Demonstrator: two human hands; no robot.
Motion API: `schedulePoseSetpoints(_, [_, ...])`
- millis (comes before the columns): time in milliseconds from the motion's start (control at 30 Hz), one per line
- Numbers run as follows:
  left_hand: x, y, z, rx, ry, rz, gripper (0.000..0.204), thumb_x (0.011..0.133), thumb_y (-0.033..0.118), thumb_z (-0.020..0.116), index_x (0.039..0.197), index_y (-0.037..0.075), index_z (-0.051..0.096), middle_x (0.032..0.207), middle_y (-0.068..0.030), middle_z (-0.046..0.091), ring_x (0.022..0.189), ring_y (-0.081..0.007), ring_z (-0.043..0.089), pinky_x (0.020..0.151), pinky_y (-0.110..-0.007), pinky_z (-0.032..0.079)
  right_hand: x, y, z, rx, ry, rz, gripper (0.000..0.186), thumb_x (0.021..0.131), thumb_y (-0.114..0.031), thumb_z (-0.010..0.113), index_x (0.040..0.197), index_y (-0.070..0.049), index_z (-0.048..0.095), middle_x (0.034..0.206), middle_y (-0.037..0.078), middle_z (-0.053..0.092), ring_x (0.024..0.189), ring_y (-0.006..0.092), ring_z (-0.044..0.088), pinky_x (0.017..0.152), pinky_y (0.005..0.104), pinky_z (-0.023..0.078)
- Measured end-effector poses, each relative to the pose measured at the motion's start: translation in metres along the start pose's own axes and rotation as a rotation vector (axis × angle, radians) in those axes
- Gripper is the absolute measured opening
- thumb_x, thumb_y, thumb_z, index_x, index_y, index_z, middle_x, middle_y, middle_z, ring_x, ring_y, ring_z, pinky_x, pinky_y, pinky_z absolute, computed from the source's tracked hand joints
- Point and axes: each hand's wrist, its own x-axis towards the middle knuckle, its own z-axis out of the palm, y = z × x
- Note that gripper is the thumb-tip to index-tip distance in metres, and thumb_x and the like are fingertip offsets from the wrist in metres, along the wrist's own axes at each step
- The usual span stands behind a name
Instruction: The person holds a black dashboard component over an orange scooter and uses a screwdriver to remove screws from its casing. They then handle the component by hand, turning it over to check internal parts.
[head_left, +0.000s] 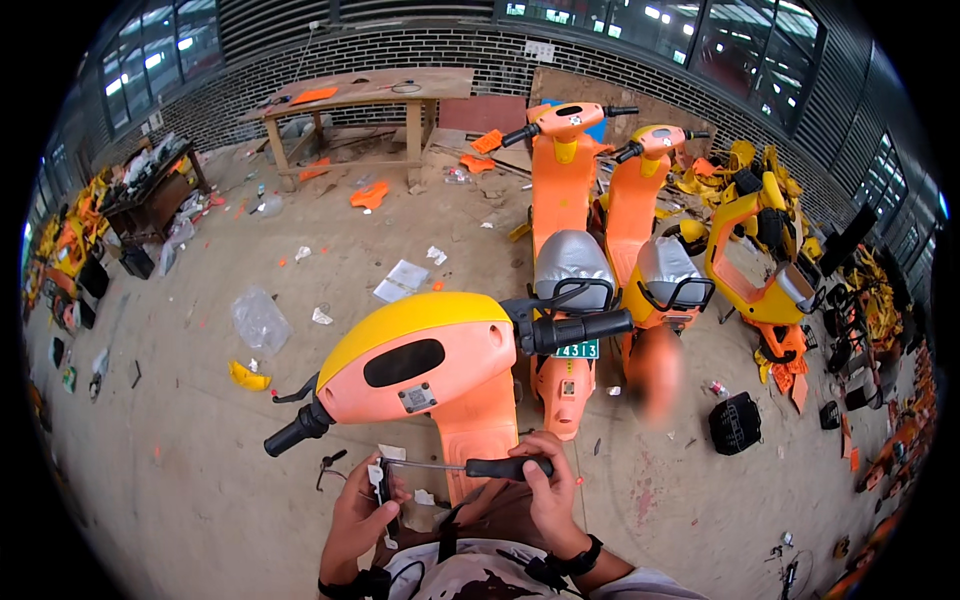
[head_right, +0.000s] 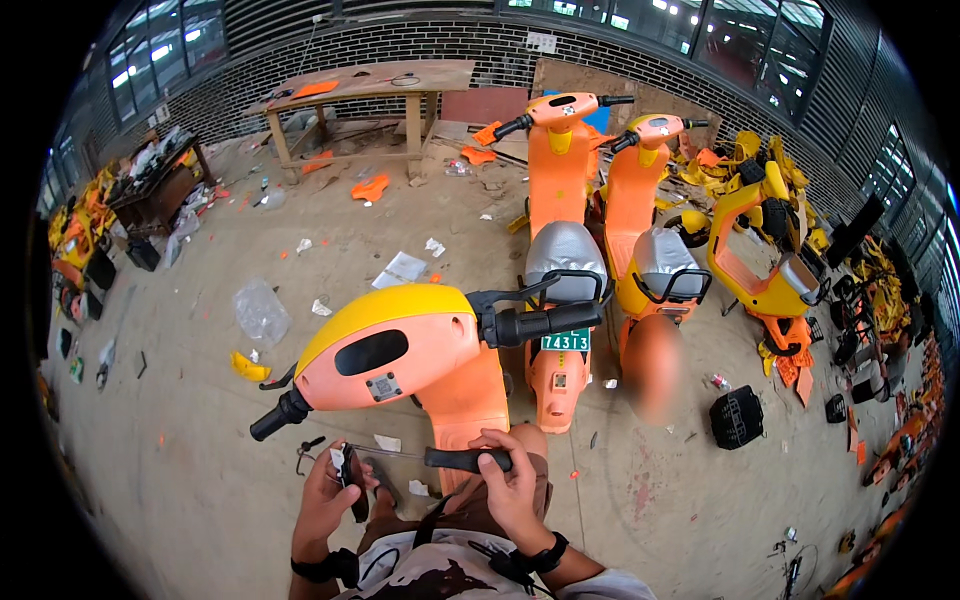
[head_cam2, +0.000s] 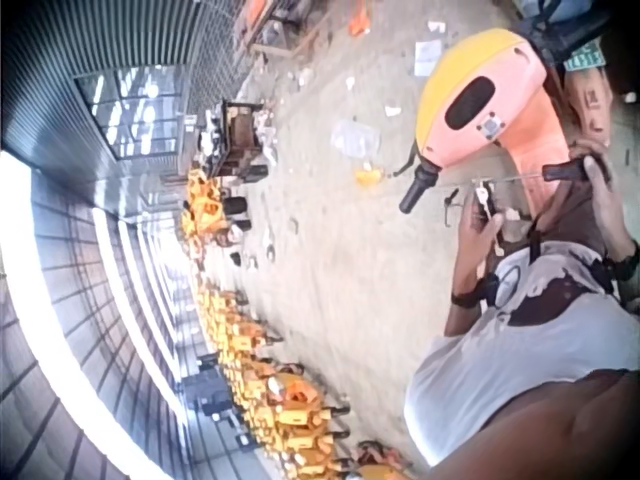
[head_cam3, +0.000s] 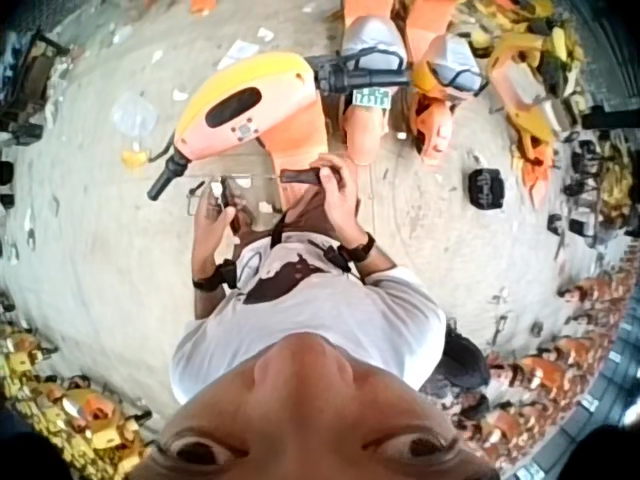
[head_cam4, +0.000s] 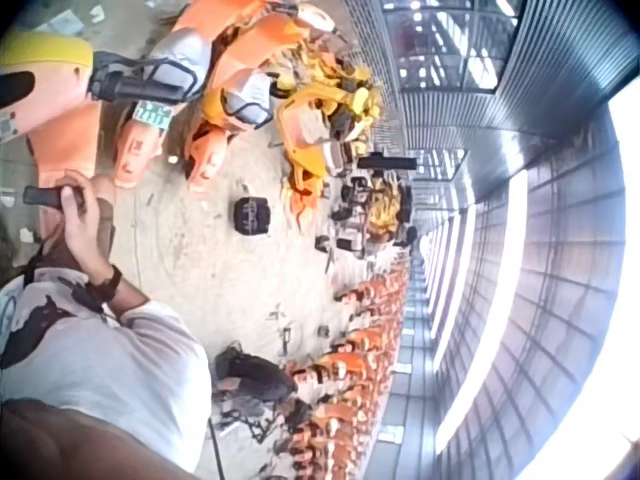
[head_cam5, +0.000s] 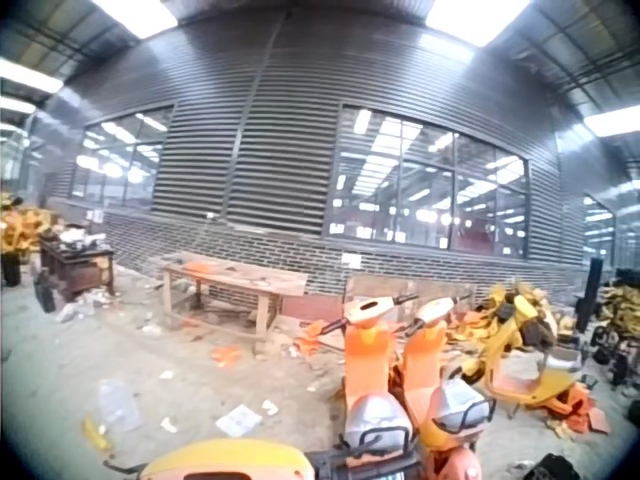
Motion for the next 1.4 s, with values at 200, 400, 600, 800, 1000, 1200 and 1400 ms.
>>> schedulePoseSetpoints(200, [0.002, 0.008, 0.000, -0.041, -0.035, -0.017, 0.073, 0.080, -0.006, 0.071, 0.142, 0.001, 0.033, 0.109, -0.0153, 0.060, 0.101, -0.0269, 0.064, 0.091, -0.039, 0.051, 0.000, 0.005, 0.000, 0.079, 0.020, 0.071, 0.025, 0.098, -0.010, 0.051, 0.121, -0.001, 0.052, 0.106, 0.013, 0.064, 0.060, 0.0100, 0.056, 0.049, 0.0209, 0.044])
schedulePoseSetpoints(400, [0.002, 0.007, 0.004, -0.077, -0.042, -0.031, 0.080, 0.078, -0.008, 0.071, 0.145, 0.002, 0.029, 0.110, -0.0149, 0.058, 0.102, -0.0272, 0.063, 0.093, -0.041, 0.050, 0.010, 0.005, -0.004, -0.127, -0.031, -0.217, 0.025, 0.096, -0.007, 0.048, 0.121, -0.002, 0.051, 0.108, 0.013, 0.061, 0.062, 0.0116, 0.057, 0.050, 0.0221, 0.045])
schedulePoseSetpoints(600, [-0.002, 0.012, 0.006, -0.061, -0.084, -0.043, 0.081, 0.077, -0.010, 0.072, 0.146, 0.005, 0.033, 0.107, -0.0100, 0.059, 0.103, -0.0205, 0.059, 0.092, -0.036, 0.050, 0.001, 0.023, -0.012, -0.087, 0.056, -0.056, 0.030, 0.096, -0.015, 0.054, 0.123, -0.003, 0.051, 0.104, 0.011, 0.062, 0.067, 0.0109, 0.058, 0.050, 0.0218, 0.047])
schedulePoseSetpoints(800, [-0.004, 0.011, 0.005, 0.001, -0.098, -0.081, 0.079, 0.075, -0.008, 0.076, 0.142, 0.006, 0.038, 0.109, -0.0079, 0.059, 0.104, -0.0159, 0.058, 0.088, -0.031, 0.051, 0.002, 0.005, -0.008, 0.017, 0.044, -0.158, 0.047, 0.088, -0.021, 0.063, 0.127, 0.002, 0.048, 0.117, 0.014, 0.057, 0.093, 0.0158, 0.059, 0.074, 0.0258, 0.051])
schedulePoseSetpoints(1000, [-0.012, 0.011, 0.003, -0.028, -0.098, -0.055, 0.077, 0.074, -0.010, 0.075, 0.140, 0.006, 0.038, 0.110, -0.0089, 0.058, 0.106, -0.0192, 0.058, 0.087, -0.032, 0.052, -0.002, 0.001, -0.004, -0.114, 0.004, -0.212, 0.053, 0.090, -0.026, 0.063, 0.131, 0.001, 0.045, 0.120, 0.015, 0.055, 0.100, 0.0183, 0.057, 0.077, 0.0291, 0.051])
schedulePoseSetpoints(1200, [-0.010, 0.016, 0.005, -0.027, -0.116, 0.003, 0.076, 0.073, -0.011, 0.074, 0.138, 0.007, 0.038, 0.111, -0.0115, 0.055, 0.108, -0.0226, 0.058, 0.089, -0.034, 0.051, 0.000, -0.018, 0.008, 0.063, -0.023, -0.011, 0.044, 0.094, -0.024, 0.059, 0.127, 0.002, 0.045, 0.114, 0.014, 0.055, 0.077, 0.0132, 0.059, 0.059, 0.0237, 0.049])
schedulePoseSetpoints(1400, [-0.005, 0.014, 0.008, -0.003, -0.164, 0.010, 0.075, 0.072, -0.012, 0.073, 0.135, 0.009, 0.039, 0.109, -0.0113, 0.054, 0.106, -0.0227, 0.058, 0.086, -0.035, 0.052, 0.012, 0.000, -0.003, -0.021, -0.038, -0.256, 0.042, 0.096, -0.021, 0.054, 0.131, 0.000, 0.044, 0.117, 0.015, 0.056, 0.071, 0.0137, 0.060, 0.054, 0.0240, 0.048])
